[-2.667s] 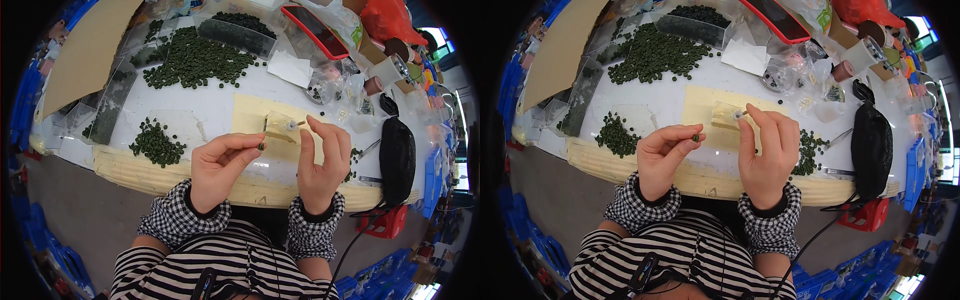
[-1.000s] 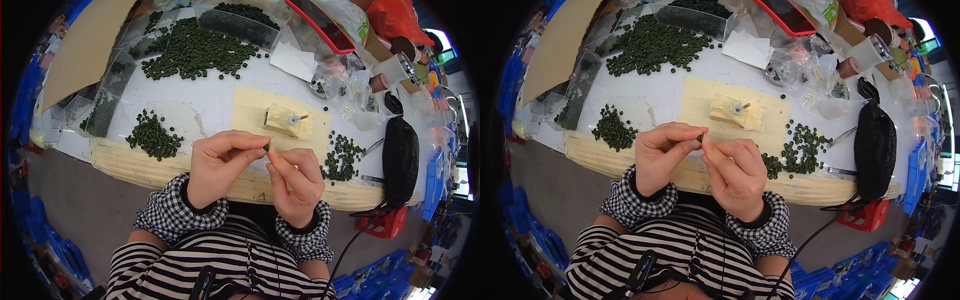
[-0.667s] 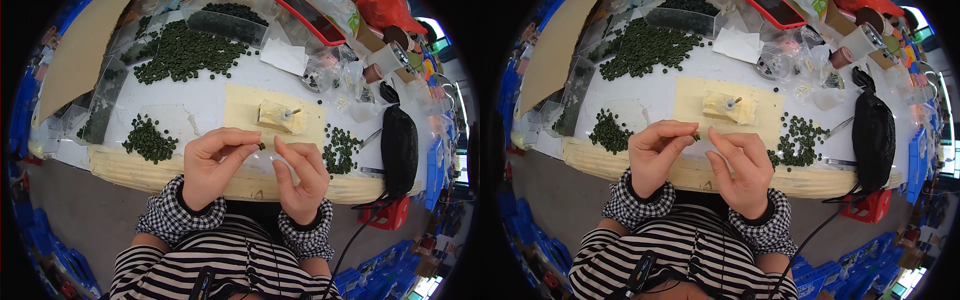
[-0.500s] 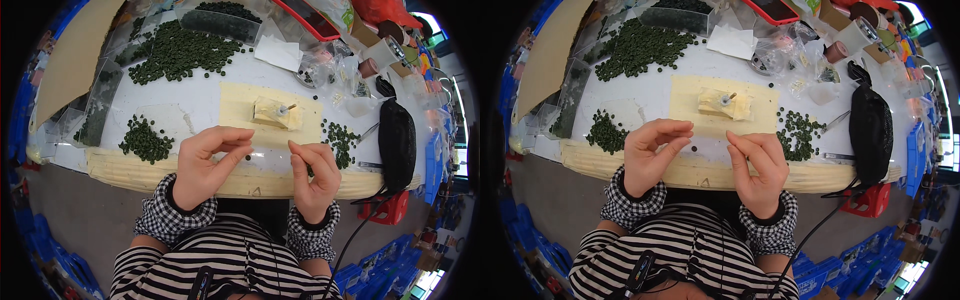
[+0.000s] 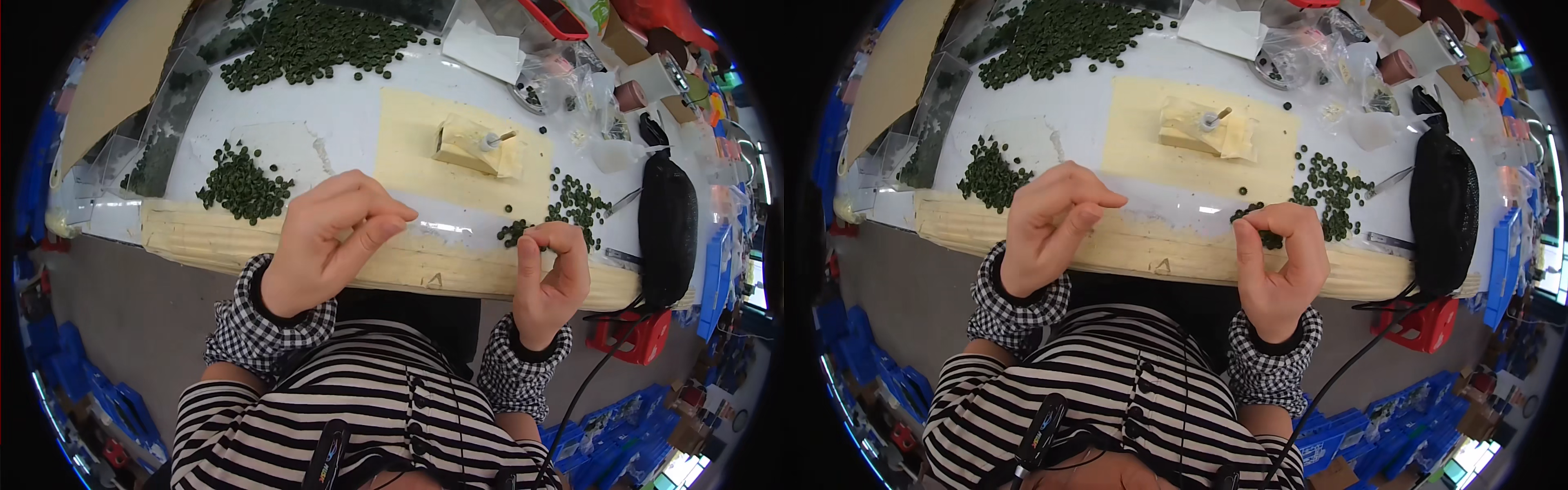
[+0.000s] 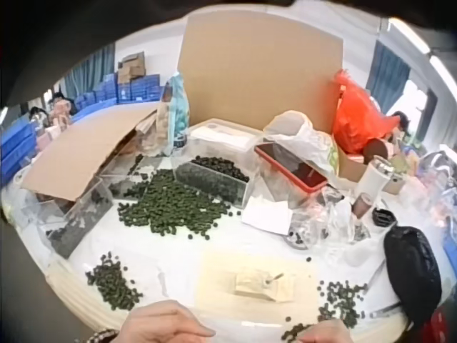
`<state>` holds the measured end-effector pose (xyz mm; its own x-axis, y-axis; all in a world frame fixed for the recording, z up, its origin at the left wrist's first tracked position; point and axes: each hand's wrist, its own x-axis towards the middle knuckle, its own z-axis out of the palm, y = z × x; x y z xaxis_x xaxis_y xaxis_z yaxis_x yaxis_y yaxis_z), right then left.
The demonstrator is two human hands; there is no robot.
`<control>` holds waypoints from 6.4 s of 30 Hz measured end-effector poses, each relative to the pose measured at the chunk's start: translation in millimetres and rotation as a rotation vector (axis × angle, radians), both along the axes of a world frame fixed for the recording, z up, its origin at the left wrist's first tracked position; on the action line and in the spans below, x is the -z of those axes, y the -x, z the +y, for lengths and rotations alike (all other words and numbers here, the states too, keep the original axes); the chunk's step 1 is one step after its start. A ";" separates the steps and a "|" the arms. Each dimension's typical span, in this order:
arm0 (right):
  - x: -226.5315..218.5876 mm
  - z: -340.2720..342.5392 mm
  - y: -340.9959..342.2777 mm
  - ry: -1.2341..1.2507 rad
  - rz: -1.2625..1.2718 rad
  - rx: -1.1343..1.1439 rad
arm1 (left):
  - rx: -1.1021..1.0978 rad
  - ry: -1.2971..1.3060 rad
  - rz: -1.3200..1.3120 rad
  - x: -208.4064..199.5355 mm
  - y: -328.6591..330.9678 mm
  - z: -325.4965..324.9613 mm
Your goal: Assembling small green plastic components at a workbench.
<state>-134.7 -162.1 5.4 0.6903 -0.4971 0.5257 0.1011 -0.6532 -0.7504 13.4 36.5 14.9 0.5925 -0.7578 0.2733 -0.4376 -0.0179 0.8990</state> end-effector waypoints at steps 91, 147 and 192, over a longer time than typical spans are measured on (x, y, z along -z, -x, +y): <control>-22.4 -19.4 -26.7 0.413 0.460 0.052 | -0.064 0.145 -0.003 -25.6 -25.4 4.7; -36.3 -18.8 -61.2 0.129 0.020 0.037 | -0.085 0.447 1.276 -1.0 -7.5 -37.1; -34.8 -0.8 -69.6 -0.348 -0.099 -0.294 | 0.004 0.434 1.271 3.4 -2.5 -41.0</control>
